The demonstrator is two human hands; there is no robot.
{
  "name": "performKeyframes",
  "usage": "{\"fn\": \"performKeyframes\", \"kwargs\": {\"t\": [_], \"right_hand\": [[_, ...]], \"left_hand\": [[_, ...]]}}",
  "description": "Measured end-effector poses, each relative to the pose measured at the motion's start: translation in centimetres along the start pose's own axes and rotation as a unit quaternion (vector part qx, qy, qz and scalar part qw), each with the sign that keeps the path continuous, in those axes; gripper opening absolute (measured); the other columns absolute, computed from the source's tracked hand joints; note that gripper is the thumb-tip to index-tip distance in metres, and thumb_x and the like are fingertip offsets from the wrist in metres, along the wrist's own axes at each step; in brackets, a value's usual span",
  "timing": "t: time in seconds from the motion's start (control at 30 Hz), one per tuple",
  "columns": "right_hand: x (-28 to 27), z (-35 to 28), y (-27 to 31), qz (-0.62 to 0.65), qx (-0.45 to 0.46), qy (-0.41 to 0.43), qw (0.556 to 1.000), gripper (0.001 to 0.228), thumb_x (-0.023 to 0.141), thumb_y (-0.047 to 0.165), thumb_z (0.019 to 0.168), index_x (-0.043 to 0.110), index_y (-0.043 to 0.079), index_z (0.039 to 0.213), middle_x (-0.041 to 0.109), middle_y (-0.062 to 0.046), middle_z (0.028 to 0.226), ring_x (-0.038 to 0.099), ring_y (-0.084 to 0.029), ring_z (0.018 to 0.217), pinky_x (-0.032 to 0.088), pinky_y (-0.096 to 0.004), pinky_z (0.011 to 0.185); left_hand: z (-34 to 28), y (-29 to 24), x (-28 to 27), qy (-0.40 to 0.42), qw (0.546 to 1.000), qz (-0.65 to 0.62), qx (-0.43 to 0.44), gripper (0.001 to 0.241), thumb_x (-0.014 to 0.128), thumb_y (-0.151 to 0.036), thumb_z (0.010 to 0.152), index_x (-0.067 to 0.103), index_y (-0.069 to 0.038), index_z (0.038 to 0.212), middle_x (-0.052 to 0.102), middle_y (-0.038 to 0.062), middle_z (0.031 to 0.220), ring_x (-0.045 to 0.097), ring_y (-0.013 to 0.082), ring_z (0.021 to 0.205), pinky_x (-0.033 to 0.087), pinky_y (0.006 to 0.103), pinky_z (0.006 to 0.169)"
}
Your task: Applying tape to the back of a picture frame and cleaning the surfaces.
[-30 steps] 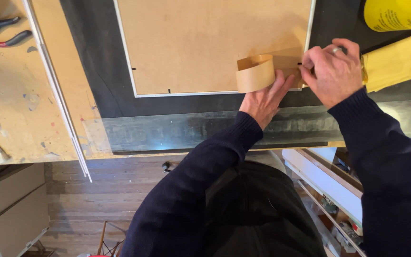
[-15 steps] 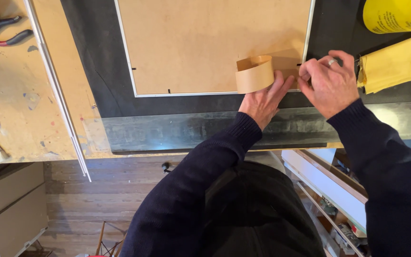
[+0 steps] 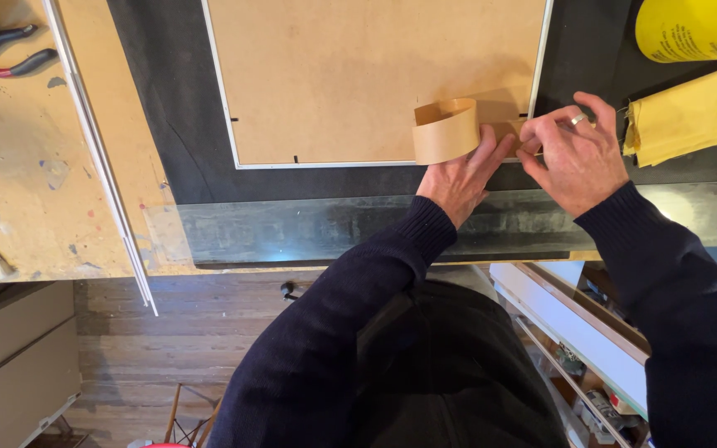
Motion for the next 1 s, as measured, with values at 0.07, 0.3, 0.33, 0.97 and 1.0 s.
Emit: {"fn": "performKeyframes", "kwargs": {"t": [0.07,0.3,0.33,0.97,1.0], "right_hand": [[-0.1,0.5,-0.5,-0.001,0.002,0.0,1.0,0.024,0.08,0.015,0.094,0.061,0.014,0.109,0.069,0.009,0.08,0.064,-0.014,0.102,0.034,-0.045,0.125],[0.1,1.9,-2.5,-0.002,0.018,-0.023,1.0,0.021,0.081,0.017,0.099,0.061,0.012,0.105,0.067,0.008,0.082,0.063,-0.014,0.107,0.034,-0.042,0.123],[0.1,1.7,-2.3,-0.002,0.018,-0.023,1.0,0.021,0.081,0.017,0.099,0.061,0.012,0.105,0.067,0.008,0.082,0.063,-0.014,0.107,0.034,-0.042,0.123],[-2.4,0.3,-3.1,0.059,0.062,-0.096,0.992,0.027,0.082,0.015,0.099,0.059,0.011,0.113,0.068,0.006,0.087,0.065,-0.016,0.104,0.037,-0.043,0.12],[-3.4,-0.6,-3.9,0.119,0.094,-0.134,0.979,0.028,0.081,0.014,0.103,0.058,0.008,0.118,0.071,0.004,0.095,0.066,-0.017,0.103,0.039,-0.044,0.119]], "left_hand": [[0.1,0.1,0.1,-0.001,1.0,0.002,0.001,0.104,0.077,-0.06,0.075,0.03,-0.024,0.161,0.035,0.007,0.147,0.045,0.0321,0.136,0.041,0.0578,0.112],[0.0,0.2,-0.5,-0.009,1.0,0.013,0.001,0.104,0.076,-0.061,0.075,0.031,-0.025,0.16,0.036,0.007,0.147,0.046,0.0313,0.136,0.042,0.058,0.111],[-0.1,0.1,-0.4,-0.008,1.0,0.013,0.002,0.104,0.076,-0.061,0.075,0.031,-0.025,0.16,0.036,0.007,0.147,0.046,0.0313,0.136,0.042,0.058,0.111],[0.5,0.7,-2.2,-0.054,0.992,-0.117,-0.008,0.087,0.078,-0.05,0.077,0.043,-0.019,0.149,0.045,0.009,0.139,0.054,0.0307,0.125,0.045,0.0545,0.106],[0.8,0.9,-2.4,-0.068,0.984,-0.163,-0.019,0.08,0.079,-0.046,0.078,0.046,-0.018,0.145,0.048,0.01,0.137,0.057,0.0306,0.121,0.047,0.0528,0.104]]}}
Point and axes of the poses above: each hand's wrist, its own z-axis towards the middle knuckle, its own x-axis out of the palm, y = z × x, the point moved 9 cm from there along z, towards the middle knuckle
